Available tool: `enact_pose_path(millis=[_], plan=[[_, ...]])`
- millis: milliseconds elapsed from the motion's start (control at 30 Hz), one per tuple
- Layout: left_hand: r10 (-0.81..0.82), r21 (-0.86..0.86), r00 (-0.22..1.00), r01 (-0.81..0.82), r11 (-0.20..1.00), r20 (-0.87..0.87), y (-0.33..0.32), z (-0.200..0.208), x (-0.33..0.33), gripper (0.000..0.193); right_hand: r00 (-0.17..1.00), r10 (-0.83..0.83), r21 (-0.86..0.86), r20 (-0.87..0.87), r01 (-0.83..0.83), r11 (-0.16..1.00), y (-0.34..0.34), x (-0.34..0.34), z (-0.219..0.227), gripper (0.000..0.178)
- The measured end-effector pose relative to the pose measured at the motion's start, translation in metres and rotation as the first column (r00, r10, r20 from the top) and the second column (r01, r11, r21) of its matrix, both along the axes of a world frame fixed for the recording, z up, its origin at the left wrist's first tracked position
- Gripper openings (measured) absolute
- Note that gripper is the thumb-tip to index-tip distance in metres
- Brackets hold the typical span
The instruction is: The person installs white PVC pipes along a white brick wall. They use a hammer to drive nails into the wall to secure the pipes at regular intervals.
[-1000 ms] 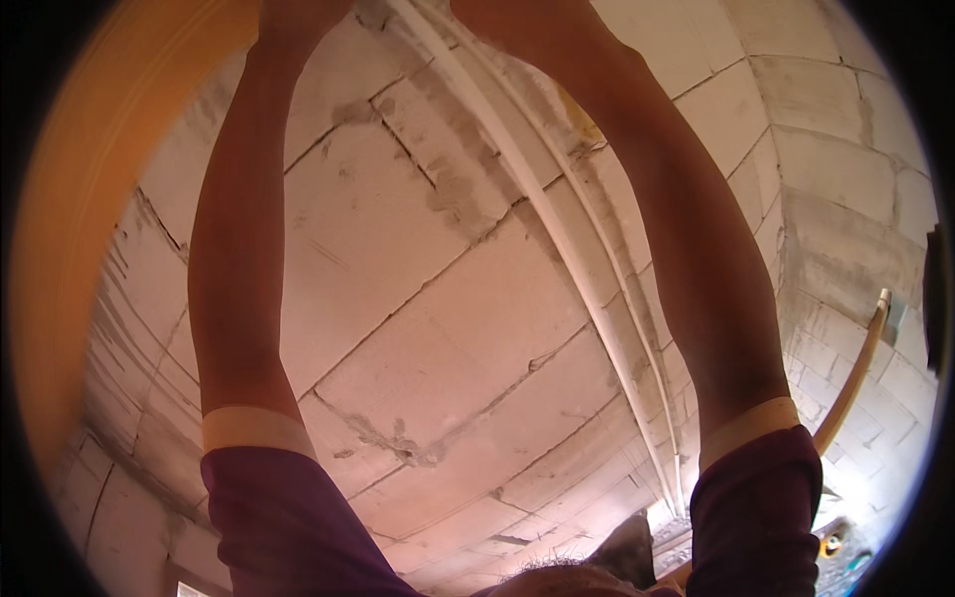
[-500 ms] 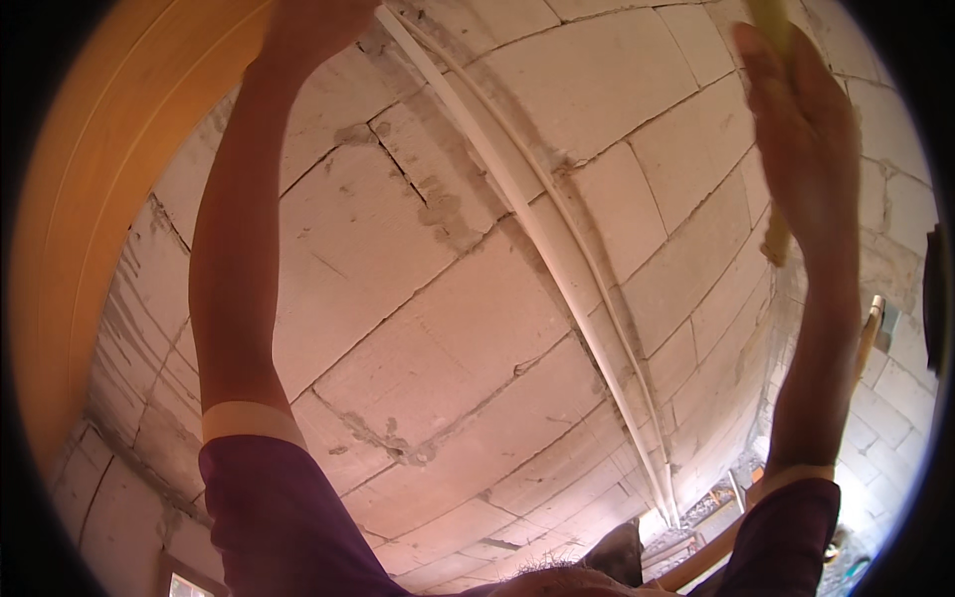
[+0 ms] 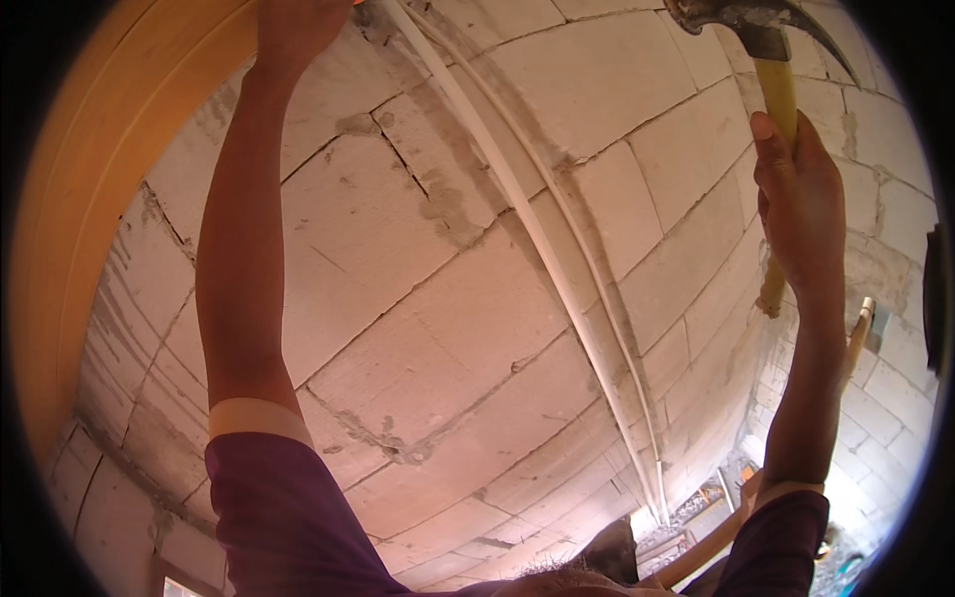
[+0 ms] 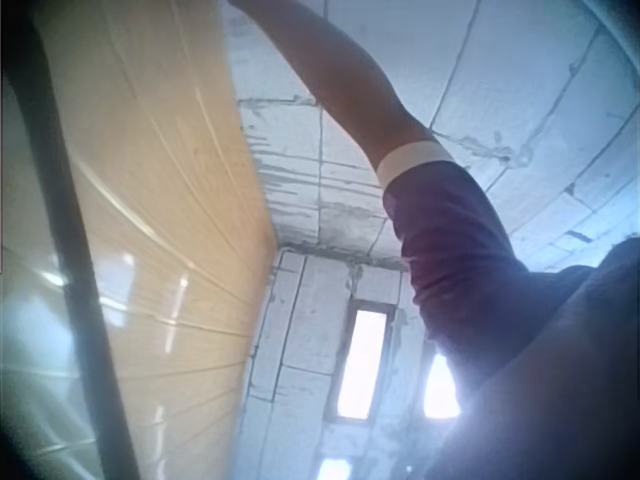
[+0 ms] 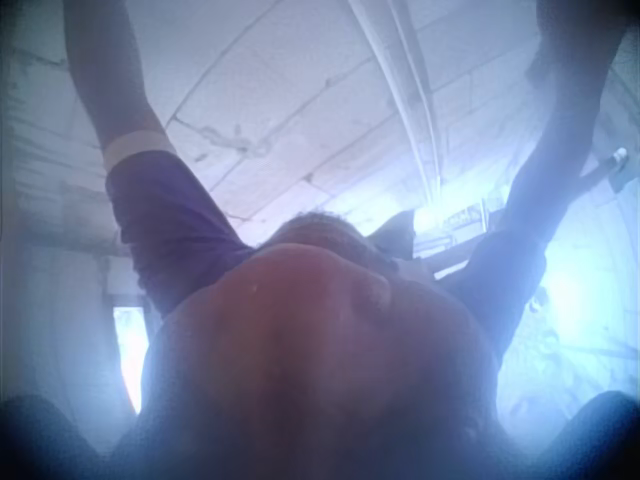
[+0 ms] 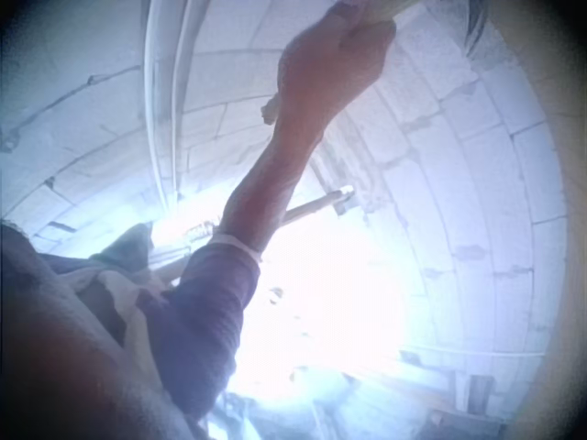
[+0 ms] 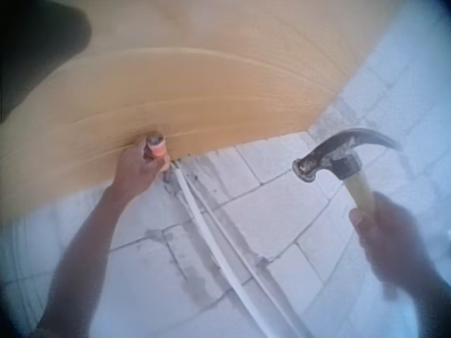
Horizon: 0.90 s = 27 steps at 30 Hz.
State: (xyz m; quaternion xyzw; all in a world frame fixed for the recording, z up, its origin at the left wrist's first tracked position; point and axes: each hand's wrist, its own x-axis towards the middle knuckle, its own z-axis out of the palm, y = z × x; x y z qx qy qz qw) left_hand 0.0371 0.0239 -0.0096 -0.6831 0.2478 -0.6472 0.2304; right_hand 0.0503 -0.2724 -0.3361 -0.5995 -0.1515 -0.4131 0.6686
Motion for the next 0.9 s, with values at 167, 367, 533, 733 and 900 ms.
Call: enact_pose_path(millis=[167, 367, 533, 733, 900], plan=[[0.017, -0.096, 0.998, -0.023, 0.995, -0.057, -0.025, -0.011, -0.009, 0.039, 0.999, 0.048, -0.016, -0.007, -0.048, 0.999, 0.001, 0.004, -0.008, 0.035], [0.168, 0.019, 0.985, -0.167, 0.986, -0.039, -0.034, -0.007, -0.006, 0.035, 0.993, 0.116, 0.055, -0.002, -0.116, 0.992, 0.011, 0.003, -0.004, 0.033], [0.270, 0.106, 0.955, -0.283, 0.953, 0.121, -0.029, -0.001, -0.001, 0.036, 0.986, 0.053, 0.001, 0.155, -0.054, 0.999, 0.031, 0.002, 0.024, 0.031], [0.224, 0.053, 0.974, -0.224, 0.973, 0.017, -0.029, -0.009, -0.004, 0.032, 0.919, -0.083, 0.013, 0.384, 0.084, 0.996, 0.076, -0.012, 0.108, 0.029], [0.145, 0.078, 0.989, -0.145, 0.986, 0.006, -0.028, -0.017, -0.001, 0.031, 0.915, -0.091, 0.167, 0.393, 0.026, 0.986, 0.117, 0.014, 0.150, 0.026]])
